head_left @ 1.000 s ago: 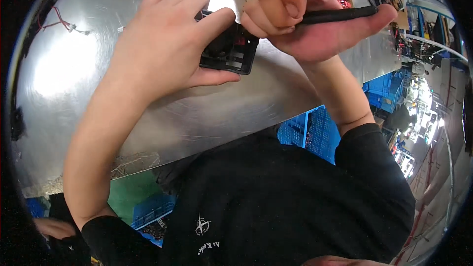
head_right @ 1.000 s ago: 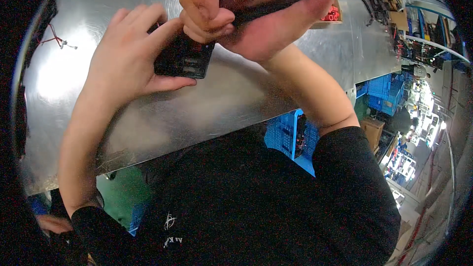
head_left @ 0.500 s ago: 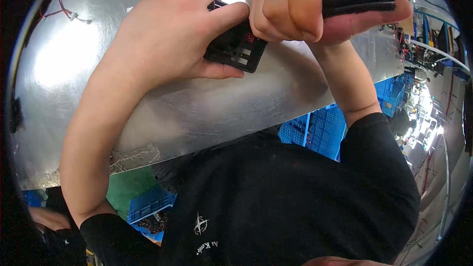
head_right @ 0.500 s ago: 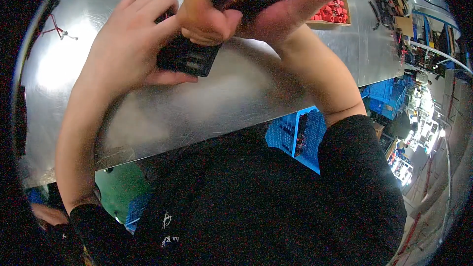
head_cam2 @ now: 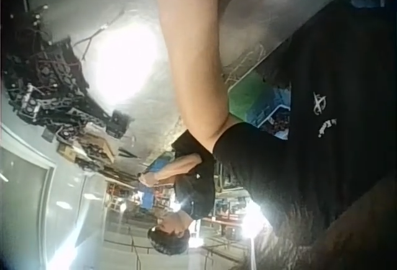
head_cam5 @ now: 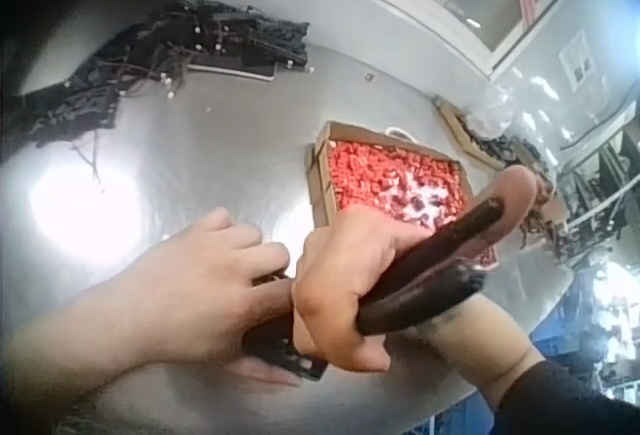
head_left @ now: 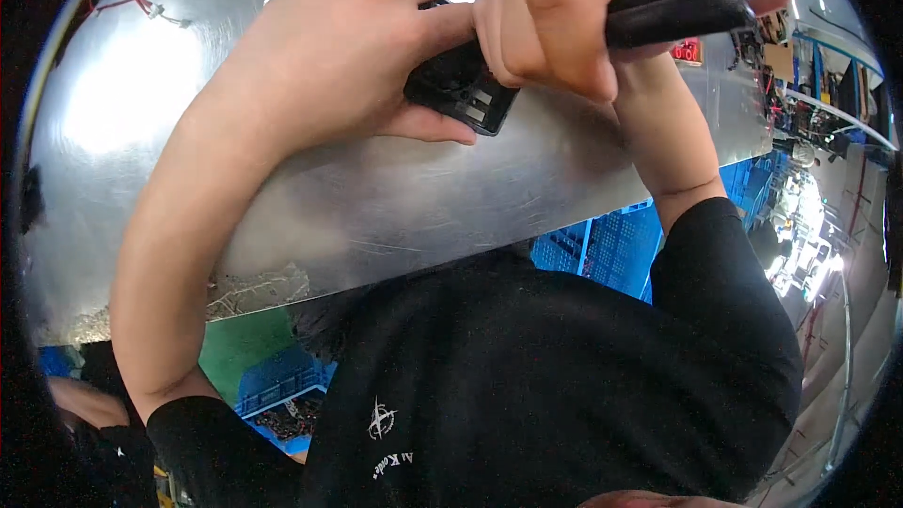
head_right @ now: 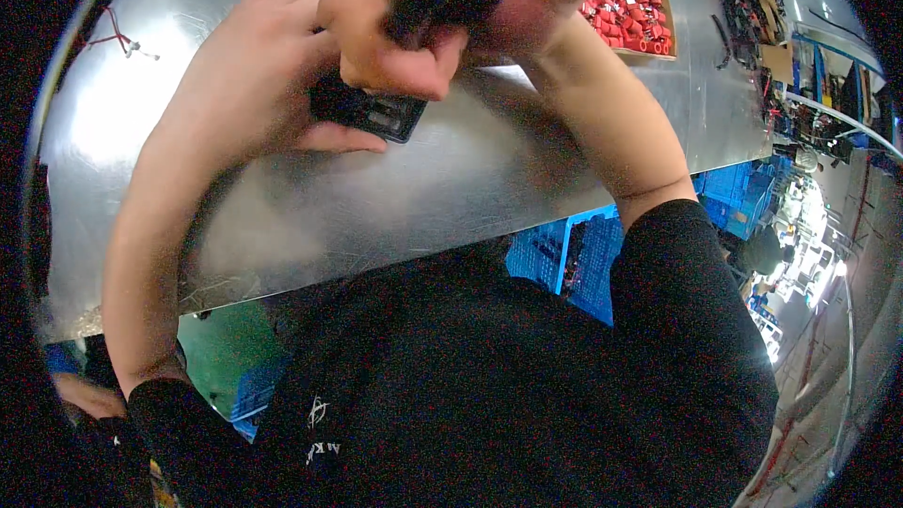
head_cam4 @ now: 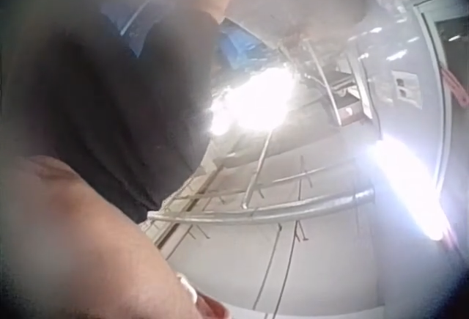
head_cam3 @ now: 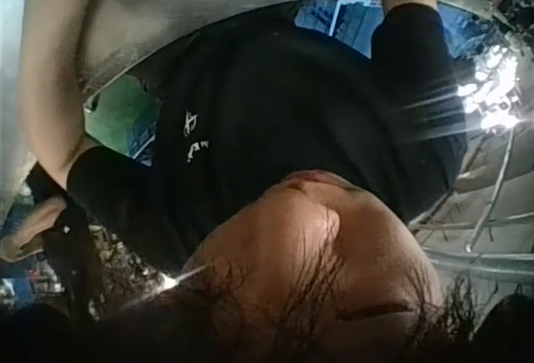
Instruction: Assembling electronic cooling units by attaching fans to housings and trimming wires on a factory workbench.
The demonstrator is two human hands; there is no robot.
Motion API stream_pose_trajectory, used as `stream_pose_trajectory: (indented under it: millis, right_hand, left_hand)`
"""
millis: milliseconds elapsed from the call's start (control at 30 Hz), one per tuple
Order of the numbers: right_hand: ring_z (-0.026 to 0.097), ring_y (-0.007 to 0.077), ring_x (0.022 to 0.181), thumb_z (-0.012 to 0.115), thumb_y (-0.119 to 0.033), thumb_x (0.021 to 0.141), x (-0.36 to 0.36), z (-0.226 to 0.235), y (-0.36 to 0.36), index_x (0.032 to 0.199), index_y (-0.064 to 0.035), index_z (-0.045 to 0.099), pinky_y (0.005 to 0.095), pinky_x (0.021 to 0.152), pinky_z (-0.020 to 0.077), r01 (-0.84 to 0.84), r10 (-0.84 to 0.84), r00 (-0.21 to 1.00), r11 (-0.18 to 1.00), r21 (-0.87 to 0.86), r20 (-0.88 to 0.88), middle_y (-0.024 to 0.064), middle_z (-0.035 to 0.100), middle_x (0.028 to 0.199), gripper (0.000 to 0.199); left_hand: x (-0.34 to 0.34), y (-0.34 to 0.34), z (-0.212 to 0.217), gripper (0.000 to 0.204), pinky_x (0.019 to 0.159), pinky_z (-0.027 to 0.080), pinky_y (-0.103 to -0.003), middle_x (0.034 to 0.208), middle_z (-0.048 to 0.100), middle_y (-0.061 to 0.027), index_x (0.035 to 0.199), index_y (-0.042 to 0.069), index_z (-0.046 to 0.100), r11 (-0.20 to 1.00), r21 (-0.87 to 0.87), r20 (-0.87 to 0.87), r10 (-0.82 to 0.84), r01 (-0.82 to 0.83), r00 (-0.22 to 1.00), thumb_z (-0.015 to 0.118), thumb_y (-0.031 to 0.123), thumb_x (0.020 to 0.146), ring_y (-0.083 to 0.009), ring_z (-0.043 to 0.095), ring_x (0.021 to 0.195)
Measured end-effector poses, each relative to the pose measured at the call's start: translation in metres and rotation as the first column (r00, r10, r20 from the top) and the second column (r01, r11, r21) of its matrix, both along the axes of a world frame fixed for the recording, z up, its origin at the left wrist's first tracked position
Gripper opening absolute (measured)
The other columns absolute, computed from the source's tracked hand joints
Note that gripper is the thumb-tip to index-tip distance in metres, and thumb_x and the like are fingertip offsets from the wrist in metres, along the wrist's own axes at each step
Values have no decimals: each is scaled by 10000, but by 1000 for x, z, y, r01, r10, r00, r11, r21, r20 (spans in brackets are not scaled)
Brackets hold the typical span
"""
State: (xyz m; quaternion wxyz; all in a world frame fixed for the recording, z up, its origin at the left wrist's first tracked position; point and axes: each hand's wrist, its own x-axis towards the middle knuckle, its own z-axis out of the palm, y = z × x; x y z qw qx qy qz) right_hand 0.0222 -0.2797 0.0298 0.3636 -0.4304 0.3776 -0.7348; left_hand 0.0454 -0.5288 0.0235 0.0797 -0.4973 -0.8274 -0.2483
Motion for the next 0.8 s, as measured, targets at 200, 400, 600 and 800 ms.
stream_pose_trajectory:
  millis: [200, 400, 600, 800]
  right_hand:
    - [399, 86, 548, 130, -1207, 409, 0, 25, -13, 887, 7, 608, 246, 507, 257, 185, -166, 981, 952, 243, -97, -30, 490, 686, 1389]
    - [482, 189, 738, 339, -1120, 662, 32, 39, 5, 1227, -45, 523, 344, 671, 398, 572, -567, 820, 816, -84, 78, 63, 489, 905, 1228]
    - [492, 220, 844, 338, -1133, 635, 44, 35, -3, 1316, -40, 497, 366, 761, 432, 715, -715, 699, 699, 2, 18, 110, 513, 1002, 1297]
    - [484, 208, 814, 339, -1152, 586, 48, 28, -12, 1302, -38, 494, 359, 748, 430, 785, -791, 612, 609, 112, 7, 101, 507, 945, 1333]
  left_hand:
    - [2, 11, -4, 595, 891, 462, -426, 1025, 623, -58, 1114, 178, 716, 996, -23, -91, 84, -86, 992, 825, 632, 745, -259, 630, 1035]
    - [32, 27, -2, 638, 842, 425, -430, 1017, 582, -63, 1157, 206, 643, 935, -13, -131, 351, -355, 927, 839, 635, 726, -254, 601, 985]
    - [36, 28, 0, 623, 812, 400, -421, 1001, 554, -50, 1127, 195, 628, 927, 0, -129, 372, -375, 919, 865, 592, 711, -236, 566, 954]
    - [36, 31, -3, 621, 809, 400, -411, 1002, 554, -46, 1128, 193, 633, 921, 8, -122, 387, -389, 914, 868, 586, 708, -232, 562, 952]
